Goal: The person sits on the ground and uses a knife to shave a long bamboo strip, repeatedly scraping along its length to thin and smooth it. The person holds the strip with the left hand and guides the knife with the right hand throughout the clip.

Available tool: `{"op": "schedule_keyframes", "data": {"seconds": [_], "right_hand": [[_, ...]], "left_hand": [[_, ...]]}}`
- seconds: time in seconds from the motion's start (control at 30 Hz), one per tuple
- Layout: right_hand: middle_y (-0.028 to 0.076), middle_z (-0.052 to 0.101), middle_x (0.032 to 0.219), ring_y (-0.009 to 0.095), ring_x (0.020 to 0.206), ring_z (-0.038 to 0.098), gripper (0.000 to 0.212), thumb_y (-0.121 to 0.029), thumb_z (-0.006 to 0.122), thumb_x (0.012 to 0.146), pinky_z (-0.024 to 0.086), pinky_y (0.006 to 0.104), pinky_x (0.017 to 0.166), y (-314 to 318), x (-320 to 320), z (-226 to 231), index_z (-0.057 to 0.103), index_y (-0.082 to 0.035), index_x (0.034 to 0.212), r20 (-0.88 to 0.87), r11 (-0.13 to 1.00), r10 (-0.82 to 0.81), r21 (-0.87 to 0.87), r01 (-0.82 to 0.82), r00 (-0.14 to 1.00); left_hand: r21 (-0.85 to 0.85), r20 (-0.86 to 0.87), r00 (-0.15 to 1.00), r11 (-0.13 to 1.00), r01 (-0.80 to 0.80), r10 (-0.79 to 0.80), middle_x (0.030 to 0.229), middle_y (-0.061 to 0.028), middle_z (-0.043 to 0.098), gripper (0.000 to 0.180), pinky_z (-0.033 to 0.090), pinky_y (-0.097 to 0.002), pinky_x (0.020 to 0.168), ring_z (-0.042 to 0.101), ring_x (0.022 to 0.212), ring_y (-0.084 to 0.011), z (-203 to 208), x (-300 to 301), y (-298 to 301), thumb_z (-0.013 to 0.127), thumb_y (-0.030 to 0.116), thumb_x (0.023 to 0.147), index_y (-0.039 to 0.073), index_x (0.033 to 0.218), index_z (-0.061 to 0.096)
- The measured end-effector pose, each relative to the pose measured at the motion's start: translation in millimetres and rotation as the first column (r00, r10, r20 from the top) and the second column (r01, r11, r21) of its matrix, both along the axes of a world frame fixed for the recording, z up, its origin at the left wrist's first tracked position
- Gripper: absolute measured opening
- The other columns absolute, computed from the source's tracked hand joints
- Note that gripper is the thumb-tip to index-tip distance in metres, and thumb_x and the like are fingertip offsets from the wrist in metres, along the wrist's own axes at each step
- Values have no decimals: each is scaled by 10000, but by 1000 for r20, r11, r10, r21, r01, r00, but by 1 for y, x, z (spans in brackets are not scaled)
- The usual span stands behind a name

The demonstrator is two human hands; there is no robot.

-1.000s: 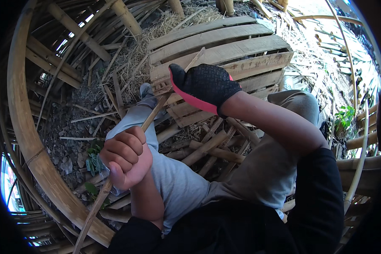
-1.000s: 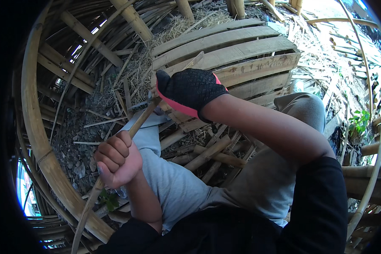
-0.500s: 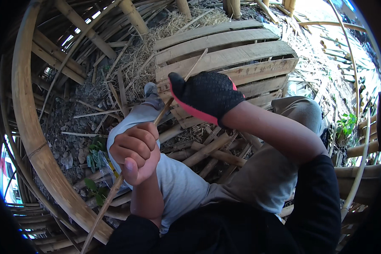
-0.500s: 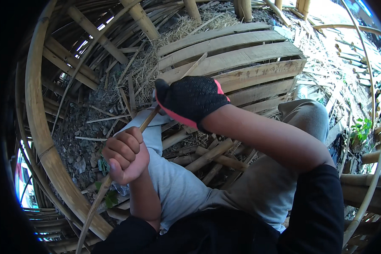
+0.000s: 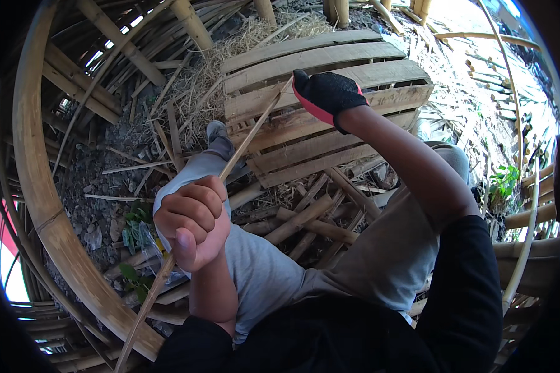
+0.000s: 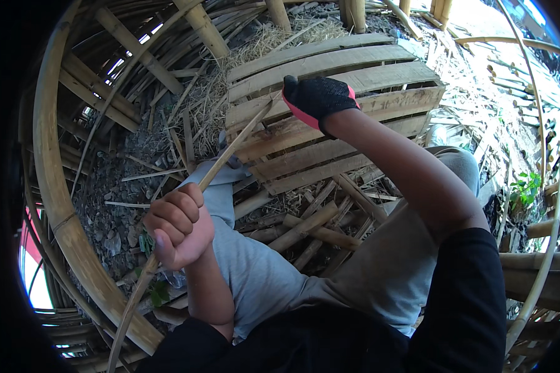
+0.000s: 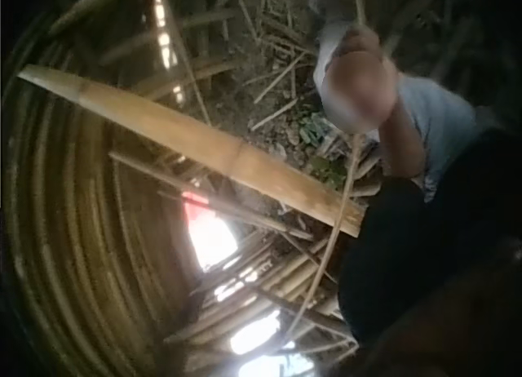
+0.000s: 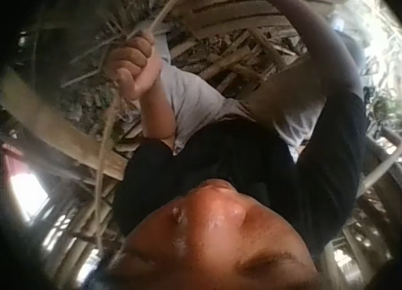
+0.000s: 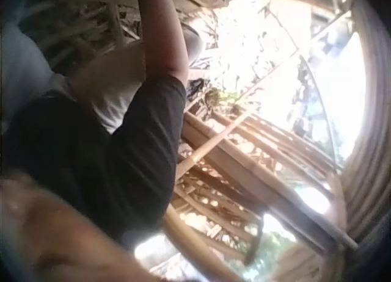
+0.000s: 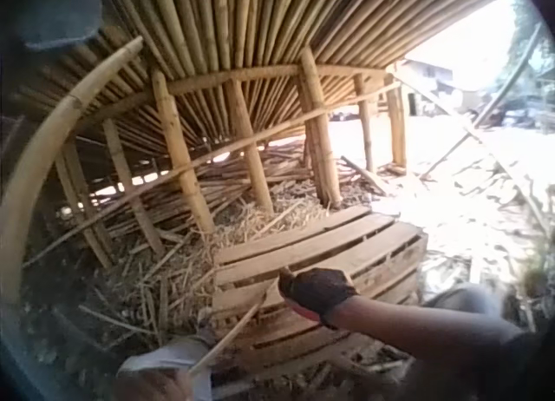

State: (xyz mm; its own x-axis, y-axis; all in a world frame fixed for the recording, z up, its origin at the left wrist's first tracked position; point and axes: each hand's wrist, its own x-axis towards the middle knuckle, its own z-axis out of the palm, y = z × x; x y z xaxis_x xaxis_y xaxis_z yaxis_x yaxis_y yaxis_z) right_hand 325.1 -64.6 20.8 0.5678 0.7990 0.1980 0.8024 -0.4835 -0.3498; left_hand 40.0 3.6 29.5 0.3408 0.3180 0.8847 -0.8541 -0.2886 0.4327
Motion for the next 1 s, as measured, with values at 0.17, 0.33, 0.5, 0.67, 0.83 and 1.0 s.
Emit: {"op": "schedule_keyframes", "data": {"seconds": [0.17, 0.33, 0.5, 0.67, 0.83, 1.0], "right_hand": [[239, 705, 798, 441, 789, 693, 691, -516, 270, 1077, 554, 519, 791, 4, -67, 19, 727, -37, 880, -18, 978, 209, -16, -209, 978], [223, 741, 1003, 409, 1010, 697, 728, -516, 224, 1056, 512, 512, 964, 13, 27, 1, 757, -28, 967, 37, 990, -79, -114, 83, 996], [209, 744, 975, 410, 976, 700, 723, -518, 231, 1064, 523, 495, 936, 21, -40, 21, 764, -42, 953, 63, 984, 131, -133, -122, 989], [195, 753, 971, 404, 949, 714, 743, -557, 241, 1055, 533, 491, 911, 23, 49, -6, 783, -64, 933, 162, 978, -171, -95, 188, 972], [158, 763, 1041, 372, 993, 718, 716, -586, 266, 1034, 521, 472, 912, 20, 93, -15, 775, -82, 1050, 196, 935, -283, -164, 316, 939], [177, 750, 986, 355, 1008, 709, 768, -728, 316, 986, 520, 462, 922, 1, 12, 50, 785, -125, 1057, -75, 959, -172, -243, 149, 982]], "left_hand": [[-10, -10, 999, 999, -49, 49, 444, 41, 260, 597, 215, -328, 505, 247, 399, -128, -5, -15, 2, 594, 273, 975, 138, 482, 286], [18, -23, 1000, 1000, 11, -10, 443, 39, 263, 599, 215, -330, 505, 245, 399, -130, 5, -5, -2, 592, 271, 976, 138, 481, 284], [-5, -18, 999, 999, -46, 46, 444, 40, 262, 588, 213, -329, 501, 243, 396, -130, -2, -16, 6, 590, 265, 975, 143, 485, 288], [6, 11, 1000, 1000, 10, -10, 447, 41, 266, 581, 210, -329, 495, 237, 396, -129, 5, -17, 1, 573, 261, 984, 147, 490, 290], [-14, 13, 1000, 1000, -6, 6, 449, 42, 268, 588, 208, -328, 494, 238, 397, -130, 4, -17, 9, 557, 270, 999, 150, 491, 287], [0, -3, 999, 999, -41, 41, 464, 62, 229, 585, 188, -316, 509, 188, 416, -96, 4, -23, 9, 516, 305, 1031, 182, 528, 244]]}}
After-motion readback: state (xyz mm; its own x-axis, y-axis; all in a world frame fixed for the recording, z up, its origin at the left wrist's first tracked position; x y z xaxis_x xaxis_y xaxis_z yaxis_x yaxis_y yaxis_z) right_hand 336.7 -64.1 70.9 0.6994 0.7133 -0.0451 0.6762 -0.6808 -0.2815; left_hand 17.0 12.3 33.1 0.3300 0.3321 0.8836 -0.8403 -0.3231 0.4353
